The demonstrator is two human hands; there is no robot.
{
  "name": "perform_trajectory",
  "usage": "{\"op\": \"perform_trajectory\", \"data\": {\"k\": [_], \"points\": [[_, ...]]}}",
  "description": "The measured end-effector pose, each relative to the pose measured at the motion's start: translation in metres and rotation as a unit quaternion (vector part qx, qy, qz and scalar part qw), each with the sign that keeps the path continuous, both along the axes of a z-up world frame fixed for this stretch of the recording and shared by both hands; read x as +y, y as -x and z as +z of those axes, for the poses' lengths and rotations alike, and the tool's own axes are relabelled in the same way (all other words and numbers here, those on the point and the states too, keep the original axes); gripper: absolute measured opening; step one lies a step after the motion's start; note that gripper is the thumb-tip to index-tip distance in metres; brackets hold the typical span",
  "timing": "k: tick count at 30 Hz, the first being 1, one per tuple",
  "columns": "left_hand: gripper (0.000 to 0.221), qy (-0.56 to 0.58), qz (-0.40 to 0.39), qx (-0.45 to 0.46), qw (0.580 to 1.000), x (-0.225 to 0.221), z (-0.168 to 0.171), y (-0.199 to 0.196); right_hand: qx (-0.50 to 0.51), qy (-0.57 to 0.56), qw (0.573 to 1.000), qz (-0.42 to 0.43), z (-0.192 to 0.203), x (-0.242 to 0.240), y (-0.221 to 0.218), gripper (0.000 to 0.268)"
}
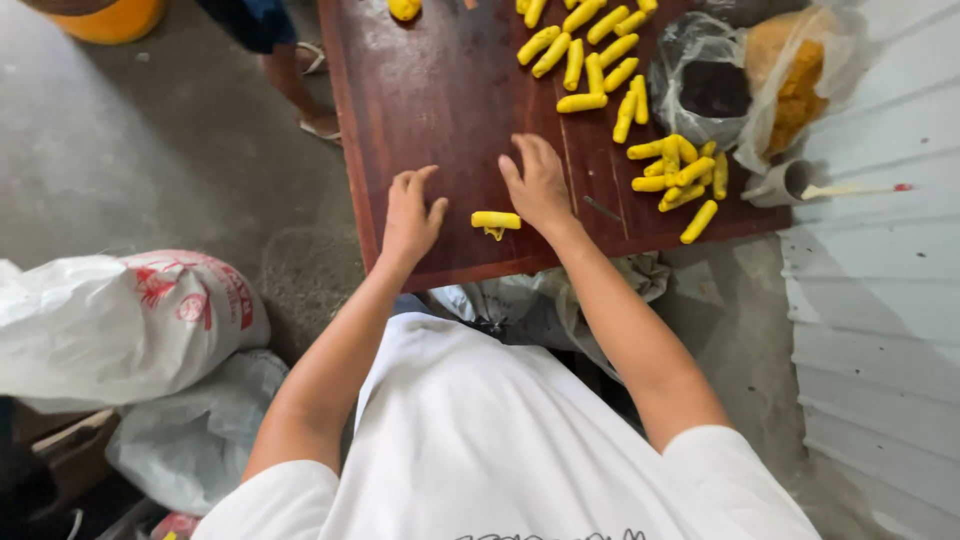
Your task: Shaping and rolling yellow dough into small cylinders on a wooden table.
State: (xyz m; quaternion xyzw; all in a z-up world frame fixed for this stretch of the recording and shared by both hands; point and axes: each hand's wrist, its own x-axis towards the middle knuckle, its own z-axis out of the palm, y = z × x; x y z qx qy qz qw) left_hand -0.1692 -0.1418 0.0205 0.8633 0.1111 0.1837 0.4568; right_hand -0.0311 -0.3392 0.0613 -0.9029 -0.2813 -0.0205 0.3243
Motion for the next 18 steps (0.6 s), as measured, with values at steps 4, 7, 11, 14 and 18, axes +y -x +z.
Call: {"op": "perform_trajectory", "data": {"k": [4,7,11,14,18], "points": [[0.050,-0.002,0.008,-0.003,1.000,0.019,0.010,0.008,-0.123,0.077,0.989,-0.020,-0.034,0.029,0.025,0.052],[0.048,-0.048,-0.016,-0.014,0.999,0.037,0.008,-0.007,-0.117,0.172,0.978,-0.031,-0.033,0.022,0.084,0.067],[0.046,-0.039,-0.028,0.000,0.999,0.067,0.008,-0.039,-0.052,0.194,0.979,0.033,-0.048,-0.007,0.166,0.079],[0.044,-0.049,-0.060,-0.044,0.996,0.095,0.009,-0.087,-0.032,0.264,0.964,0.010,-0.057,0.012,0.131,0.085],[0.040,-0.071,-0.105,-0.045,0.991,0.113,-0.008,-0.131,-0.020,0.247,0.957,-0.148,-0.041,0.058,0.024,0.081]]}}
